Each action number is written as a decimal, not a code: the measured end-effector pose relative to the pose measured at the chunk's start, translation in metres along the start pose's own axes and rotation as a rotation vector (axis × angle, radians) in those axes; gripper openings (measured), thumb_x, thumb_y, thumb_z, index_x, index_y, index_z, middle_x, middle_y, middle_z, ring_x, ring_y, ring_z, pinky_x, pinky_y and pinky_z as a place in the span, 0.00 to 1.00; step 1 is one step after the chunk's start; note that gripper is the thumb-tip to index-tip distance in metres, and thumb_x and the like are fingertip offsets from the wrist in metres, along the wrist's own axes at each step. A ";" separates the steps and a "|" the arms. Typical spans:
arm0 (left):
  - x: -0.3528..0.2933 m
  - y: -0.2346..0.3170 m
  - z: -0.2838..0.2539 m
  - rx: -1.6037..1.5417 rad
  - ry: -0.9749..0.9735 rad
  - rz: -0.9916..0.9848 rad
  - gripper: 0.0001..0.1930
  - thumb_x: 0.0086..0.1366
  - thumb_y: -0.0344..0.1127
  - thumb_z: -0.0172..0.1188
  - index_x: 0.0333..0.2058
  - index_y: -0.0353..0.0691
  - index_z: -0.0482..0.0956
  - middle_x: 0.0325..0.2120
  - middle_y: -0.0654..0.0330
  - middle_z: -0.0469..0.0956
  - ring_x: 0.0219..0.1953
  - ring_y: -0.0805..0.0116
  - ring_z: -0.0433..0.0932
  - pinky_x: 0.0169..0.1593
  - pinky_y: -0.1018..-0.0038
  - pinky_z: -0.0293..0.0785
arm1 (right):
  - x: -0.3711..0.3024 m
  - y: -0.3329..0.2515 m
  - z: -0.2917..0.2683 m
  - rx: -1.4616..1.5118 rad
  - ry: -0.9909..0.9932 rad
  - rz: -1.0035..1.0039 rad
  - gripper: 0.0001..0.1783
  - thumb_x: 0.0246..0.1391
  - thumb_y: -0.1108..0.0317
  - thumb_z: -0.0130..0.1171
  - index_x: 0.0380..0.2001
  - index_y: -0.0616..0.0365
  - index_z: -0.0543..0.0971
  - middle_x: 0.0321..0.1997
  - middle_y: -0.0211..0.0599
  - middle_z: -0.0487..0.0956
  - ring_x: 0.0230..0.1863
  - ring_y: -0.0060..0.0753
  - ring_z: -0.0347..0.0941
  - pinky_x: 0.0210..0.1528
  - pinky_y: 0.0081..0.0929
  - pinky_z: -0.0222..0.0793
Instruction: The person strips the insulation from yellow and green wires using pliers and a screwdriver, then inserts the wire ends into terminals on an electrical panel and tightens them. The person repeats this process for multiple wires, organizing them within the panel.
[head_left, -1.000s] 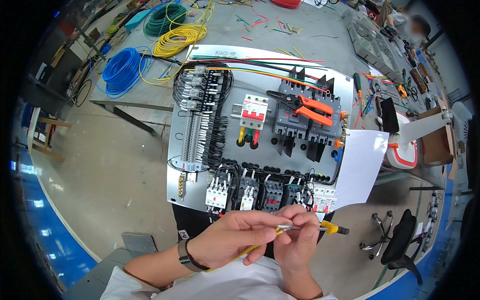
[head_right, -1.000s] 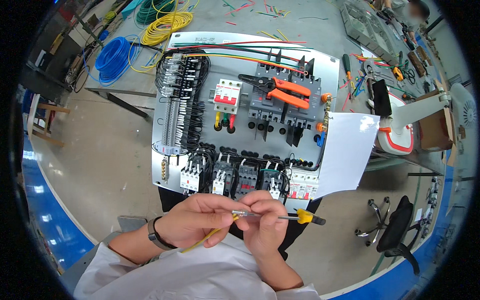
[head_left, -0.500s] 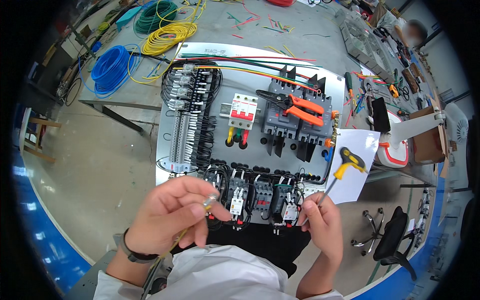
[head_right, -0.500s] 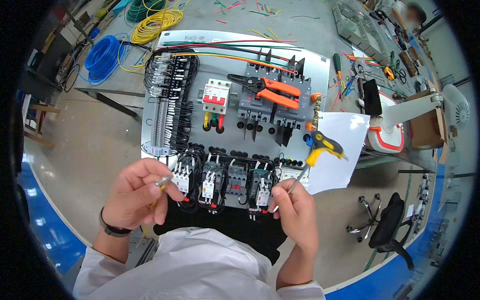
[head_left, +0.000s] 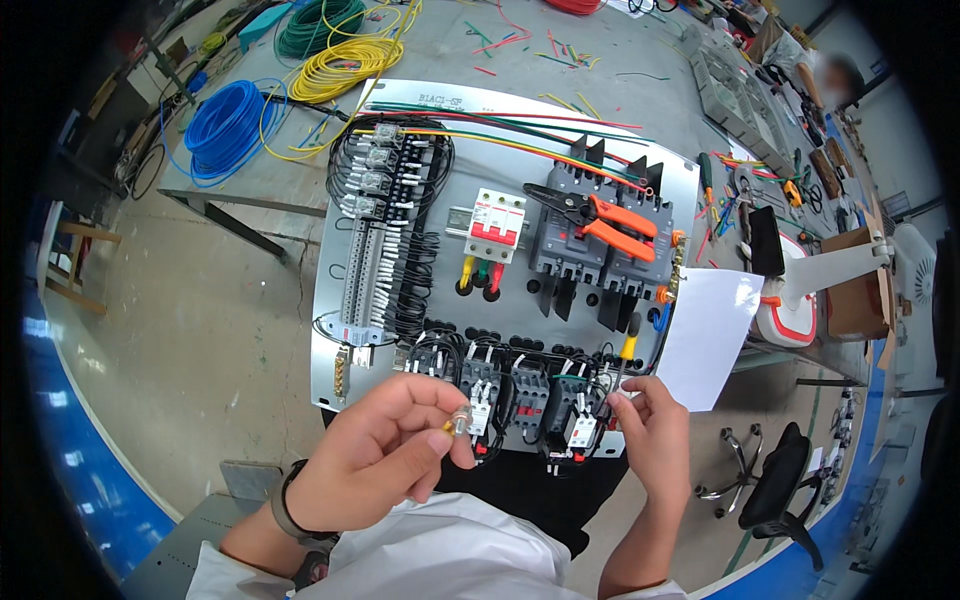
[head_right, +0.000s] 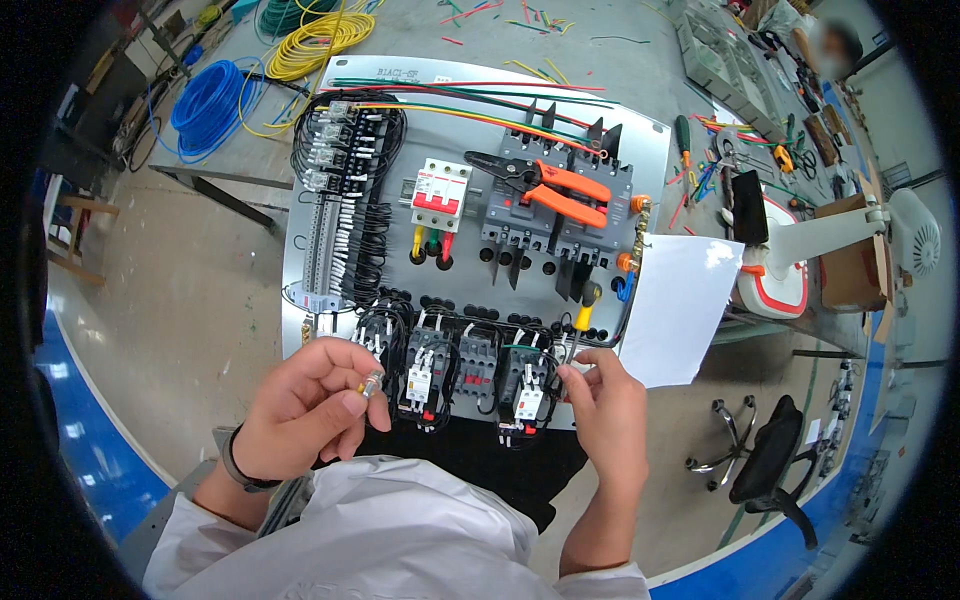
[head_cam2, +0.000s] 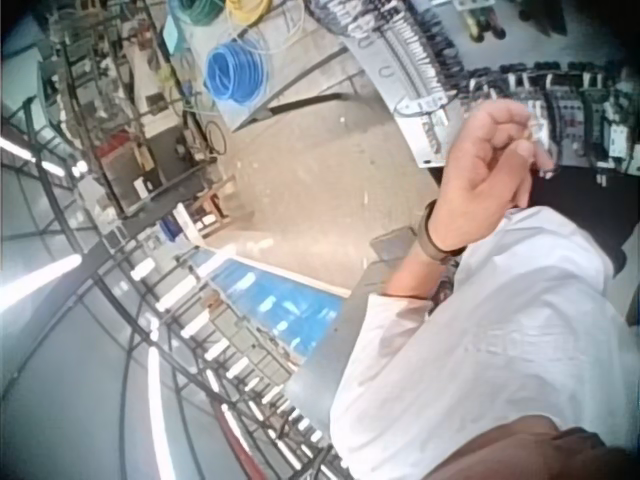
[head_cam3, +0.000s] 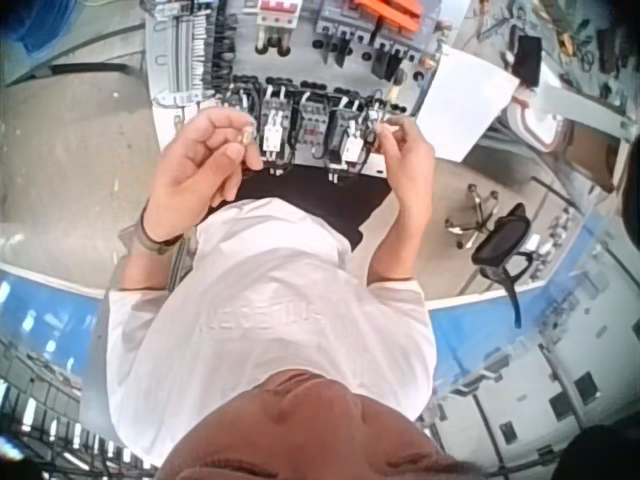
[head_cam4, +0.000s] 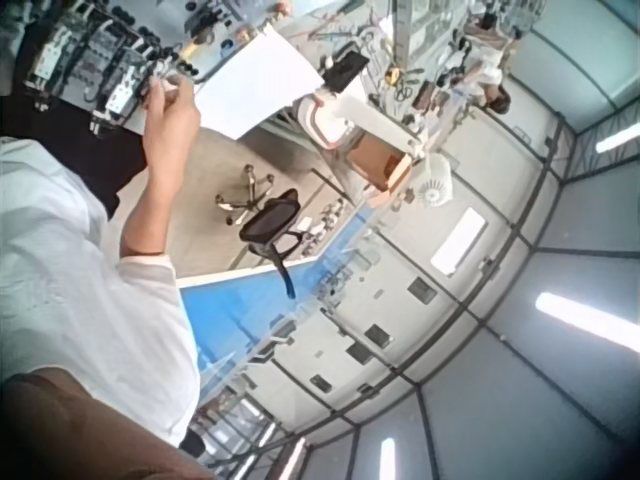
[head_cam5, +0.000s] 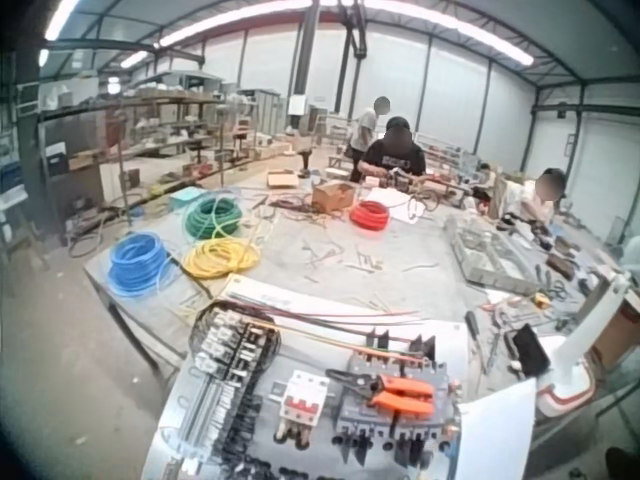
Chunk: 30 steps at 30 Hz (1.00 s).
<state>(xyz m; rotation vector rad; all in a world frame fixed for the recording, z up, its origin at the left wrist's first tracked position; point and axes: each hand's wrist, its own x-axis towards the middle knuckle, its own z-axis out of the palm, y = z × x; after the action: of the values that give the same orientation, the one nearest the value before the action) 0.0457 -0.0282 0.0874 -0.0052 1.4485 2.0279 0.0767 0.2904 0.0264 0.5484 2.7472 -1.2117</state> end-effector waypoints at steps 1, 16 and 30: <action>0.001 -0.001 -0.001 -0.005 -0.014 -0.007 0.13 0.77 0.26 0.50 0.58 0.36 0.68 0.37 0.54 0.82 0.22 0.82 0.71 0.25 0.84 0.65 | 0.000 -0.001 0.000 -0.003 -0.001 0.004 0.12 0.62 0.69 0.67 0.43 0.66 0.80 0.20 0.34 0.79 0.21 0.23 0.72 0.28 0.24 0.71; 0.009 -0.011 -0.002 -0.029 -0.044 0.017 0.14 0.78 0.26 0.48 0.59 0.34 0.66 0.47 0.54 0.82 0.24 0.84 0.68 0.30 0.84 0.68 | 0.132 -0.090 -0.004 -0.487 0.177 -0.813 0.30 0.52 0.74 0.65 0.61 0.62 0.76 0.59 0.48 0.75 0.62 0.53 0.71 0.67 0.45 0.65; 0.009 -0.016 -0.011 -0.005 -0.009 0.053 0.15 0.78 0.27 0.49 0.60 0.36 0.68 0.47 0.52 0.83 0.23 0.83 0.69 0.27 0.85 0.67 | 0.130 -0.088 0.008 -0.114 0.082 -0.668 0.28 0.58 0.80 0.54 0.63 0.58 0.73 0.48 0.41 0.78 0.51 0.40 0.75 0.56 0.36 0.70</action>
<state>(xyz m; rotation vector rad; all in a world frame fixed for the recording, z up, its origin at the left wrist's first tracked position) 0.0423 -0.0301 0.0658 0.0400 1.4521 2.0721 -0.0764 0.2674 0.0530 -0.3800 3.1548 -1.1225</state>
